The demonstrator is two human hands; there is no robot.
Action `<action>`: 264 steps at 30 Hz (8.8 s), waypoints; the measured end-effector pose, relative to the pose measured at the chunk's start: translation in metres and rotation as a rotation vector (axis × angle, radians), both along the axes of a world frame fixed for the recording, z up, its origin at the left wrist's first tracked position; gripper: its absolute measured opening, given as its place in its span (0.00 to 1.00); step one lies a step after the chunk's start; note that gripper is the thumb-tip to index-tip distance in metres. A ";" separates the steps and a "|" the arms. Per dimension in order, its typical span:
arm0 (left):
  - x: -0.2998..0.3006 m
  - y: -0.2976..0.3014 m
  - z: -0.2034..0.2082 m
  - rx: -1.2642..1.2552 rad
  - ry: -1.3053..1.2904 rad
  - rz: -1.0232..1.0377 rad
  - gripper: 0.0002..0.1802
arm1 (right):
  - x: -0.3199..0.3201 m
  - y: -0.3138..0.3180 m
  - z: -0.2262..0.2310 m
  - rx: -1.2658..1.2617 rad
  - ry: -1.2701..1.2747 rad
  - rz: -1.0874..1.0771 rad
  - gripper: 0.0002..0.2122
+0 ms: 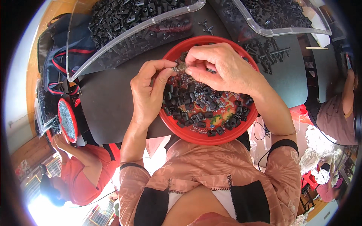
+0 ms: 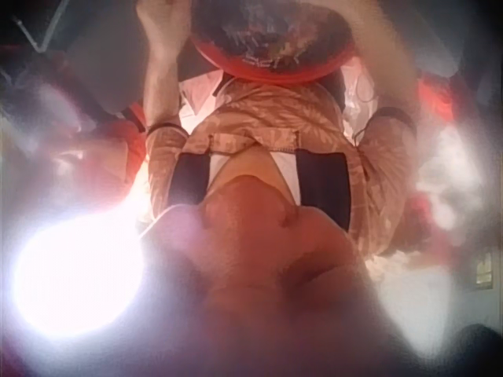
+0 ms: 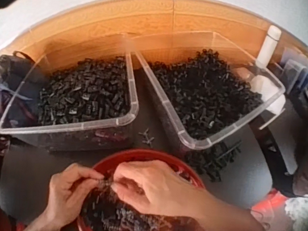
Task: The person assembles plastic cord locks by taking metal springs and plastic components from a round tray, inserting the springs into the plastic pieces, and pressing the parts together by hand.
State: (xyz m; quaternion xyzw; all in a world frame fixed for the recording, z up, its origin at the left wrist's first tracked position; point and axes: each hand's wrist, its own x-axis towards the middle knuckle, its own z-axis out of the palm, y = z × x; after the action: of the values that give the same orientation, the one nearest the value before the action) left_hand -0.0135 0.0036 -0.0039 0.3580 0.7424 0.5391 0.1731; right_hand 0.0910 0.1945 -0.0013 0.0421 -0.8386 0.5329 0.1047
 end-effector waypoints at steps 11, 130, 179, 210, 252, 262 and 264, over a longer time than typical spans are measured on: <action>0.009 0.002 0.003 0.008 0.060 -0.015 0.07 | -0.002 -0.004 0.001 -0.051 0.010 0.020 0.09; 0.007 0.001 0.006 0.006 0.485 -0.066 0.11 | 0.002 -0.013 0.002 -0.034 -0.018 0.060 0.10; 0.015 0.003 0.010 -0.022 0.348 -0.049 0.05 | 0.001 -0.013 -0.011 0.175 0.207 0.019 0.11; 0.004 -0.003 0.003 0.092 -0.049 -0.066 0.05 | 0.001 -0.012 0.001 0.042 0.063 0.034 0.06; 0.001 -0.005 0.000 0.079 -0.368 -0.136 0.12 | 0.000 -0.009 -0.010 0.475 0.422 -0.184 0.15; 0.003 -0.005 0.000 0.112 -0.388 -0.121 0.09 | -0.001 -0.013 -0.007 0.476 0.420 -0.177 0.14; 0.006 -0.004 0.004 0.104 -0.313 -0.080 0.09 | -0.003 -0.013 -0.011 0.369 0.377 -0.194 0.11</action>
State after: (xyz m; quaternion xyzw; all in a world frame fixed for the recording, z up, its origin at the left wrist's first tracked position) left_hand -0.0078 -0.0004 0.0006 0.3075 0.6625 0.6187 0.2894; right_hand 0.0885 0.1813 -0.0120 0.0785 -0.8873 0.3414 0.2999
